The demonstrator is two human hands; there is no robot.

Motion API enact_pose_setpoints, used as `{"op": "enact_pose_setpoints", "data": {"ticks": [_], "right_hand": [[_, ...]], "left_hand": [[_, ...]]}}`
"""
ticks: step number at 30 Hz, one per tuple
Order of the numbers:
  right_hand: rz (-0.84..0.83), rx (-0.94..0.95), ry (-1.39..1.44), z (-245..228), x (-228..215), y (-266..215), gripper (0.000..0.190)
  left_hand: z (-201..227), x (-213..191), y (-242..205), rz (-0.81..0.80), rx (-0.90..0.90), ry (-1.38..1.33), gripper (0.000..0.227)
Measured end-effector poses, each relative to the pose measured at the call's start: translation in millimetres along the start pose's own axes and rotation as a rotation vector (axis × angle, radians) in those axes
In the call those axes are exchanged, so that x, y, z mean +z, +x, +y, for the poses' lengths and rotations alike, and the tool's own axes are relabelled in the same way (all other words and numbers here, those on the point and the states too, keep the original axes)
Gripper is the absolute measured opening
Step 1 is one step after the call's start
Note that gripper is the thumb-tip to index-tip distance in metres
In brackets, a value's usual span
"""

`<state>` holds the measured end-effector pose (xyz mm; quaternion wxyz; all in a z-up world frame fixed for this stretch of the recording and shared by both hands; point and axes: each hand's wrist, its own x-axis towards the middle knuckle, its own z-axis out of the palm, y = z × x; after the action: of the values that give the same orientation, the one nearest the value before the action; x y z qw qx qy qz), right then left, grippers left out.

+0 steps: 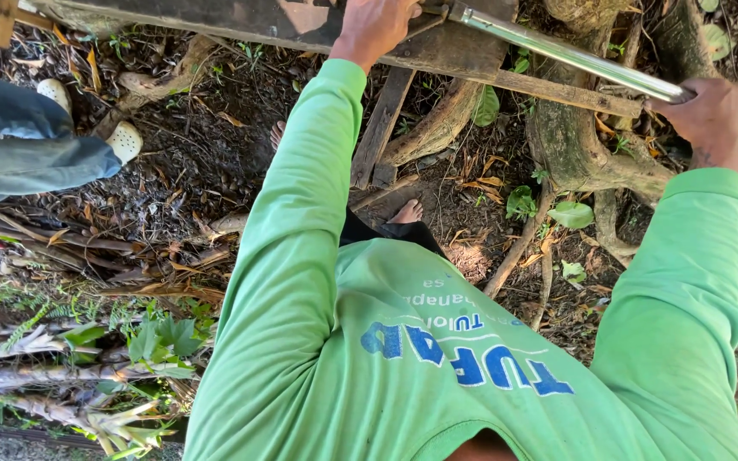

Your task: Bending metal rebar using a hollow metal pipe as a lever against pins on a wooden jig.

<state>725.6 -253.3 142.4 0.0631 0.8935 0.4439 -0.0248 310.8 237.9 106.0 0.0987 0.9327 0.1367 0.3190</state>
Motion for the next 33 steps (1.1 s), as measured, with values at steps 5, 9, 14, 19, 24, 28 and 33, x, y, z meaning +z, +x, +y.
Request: {"op": "enact_pose_setpoints", "data": {"ticks": [5,9,14,19,24,28,33], "right_hand": [[0.105,-0.015,-0.048,14,27,11,0.04],[0.216,-0.107,-0.102,23,36,10,0.037],[0.237,-0.121,-0.14,16,23,8,0.039],[0.214,-0.1,-0.147,10,24,4,0.04],[0.264,-0.154,-0.117,11,29,-4,0.03],[0.271,-0.16,-0.099,6,26,-10,0.028],[0.233,-0.131,-0.042,-8,9,-20,0.028]], "left_hand": [[-1,1,-1,-0.043,-0.013,0.008,0.014],[6,-11,1,-0.016,-0.003,0.033,0.015],[12,-22,11,-0.031,-0.016,0.006,0.013],[27,-53,25,-0.026,-0.023,-0.001,0.011],[24,-45,21,-0.031,-0.043,-0.012,0.012],[14,-27,14,-0.101,-0.06,-0.016,0.013],[9,-15,7,-0.042,-0.039,0.016,0.016]]}}
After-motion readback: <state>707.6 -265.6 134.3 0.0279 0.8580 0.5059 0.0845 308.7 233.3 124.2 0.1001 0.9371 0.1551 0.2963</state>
